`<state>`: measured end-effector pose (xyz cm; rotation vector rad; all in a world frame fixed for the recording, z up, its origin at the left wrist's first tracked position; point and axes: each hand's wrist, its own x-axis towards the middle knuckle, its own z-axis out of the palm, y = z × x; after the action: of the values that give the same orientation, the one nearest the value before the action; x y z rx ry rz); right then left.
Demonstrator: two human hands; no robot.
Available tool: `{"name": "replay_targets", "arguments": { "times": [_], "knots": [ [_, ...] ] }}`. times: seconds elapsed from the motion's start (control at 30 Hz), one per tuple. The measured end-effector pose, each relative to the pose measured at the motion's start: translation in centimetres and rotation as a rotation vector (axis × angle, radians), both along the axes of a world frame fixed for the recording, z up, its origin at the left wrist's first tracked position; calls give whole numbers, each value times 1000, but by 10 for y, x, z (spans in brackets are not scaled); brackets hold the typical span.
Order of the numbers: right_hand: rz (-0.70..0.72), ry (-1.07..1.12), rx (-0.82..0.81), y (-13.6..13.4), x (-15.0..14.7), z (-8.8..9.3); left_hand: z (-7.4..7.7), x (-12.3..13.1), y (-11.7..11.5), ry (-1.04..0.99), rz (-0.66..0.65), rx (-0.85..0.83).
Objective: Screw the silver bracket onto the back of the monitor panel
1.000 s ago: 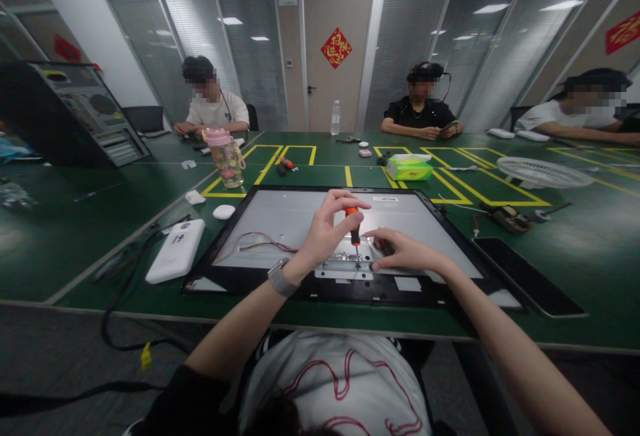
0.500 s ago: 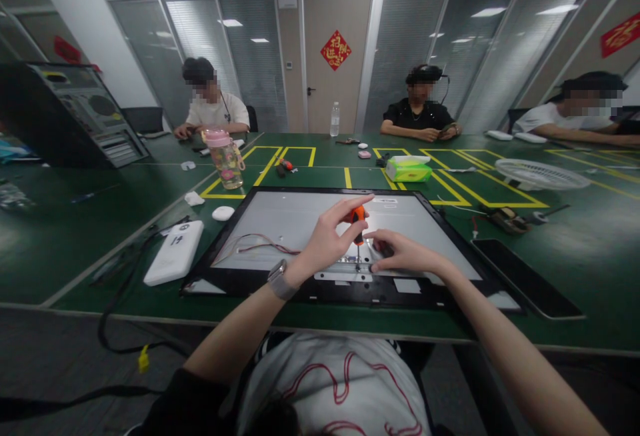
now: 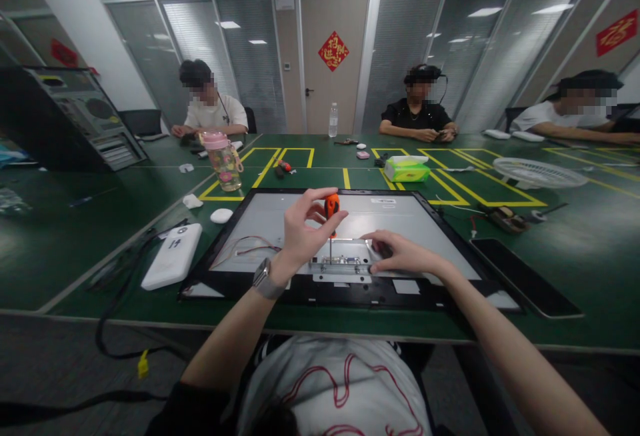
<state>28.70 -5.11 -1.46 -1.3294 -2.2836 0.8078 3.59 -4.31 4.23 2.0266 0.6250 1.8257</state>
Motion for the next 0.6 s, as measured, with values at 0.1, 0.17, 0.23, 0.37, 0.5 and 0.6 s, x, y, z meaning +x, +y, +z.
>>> {"name": "replay_targets", "arguments": {
  "times": [0.1,0.17,0.23,0.37,0.5,0.6],
  "knots": [
    [-6,-4,-1,0,0,0,-3,-5,2,28,62,48],
    [-7,-2,-4,0,-1,0,-5,-6,2,51,86,55],
    [-6,-1,-7,0,-1,0,-7,-7,3,74,99,56],
    [-9,1,-8,0,-1,0,-10,-7,4,103,116,41],
    [-16,5,-10,0,0,-1,-13,-6,6,113,122,43],
    [-17,8,-13,0,0,-1,-14,-5,6,118,123,49]
  ]
}}
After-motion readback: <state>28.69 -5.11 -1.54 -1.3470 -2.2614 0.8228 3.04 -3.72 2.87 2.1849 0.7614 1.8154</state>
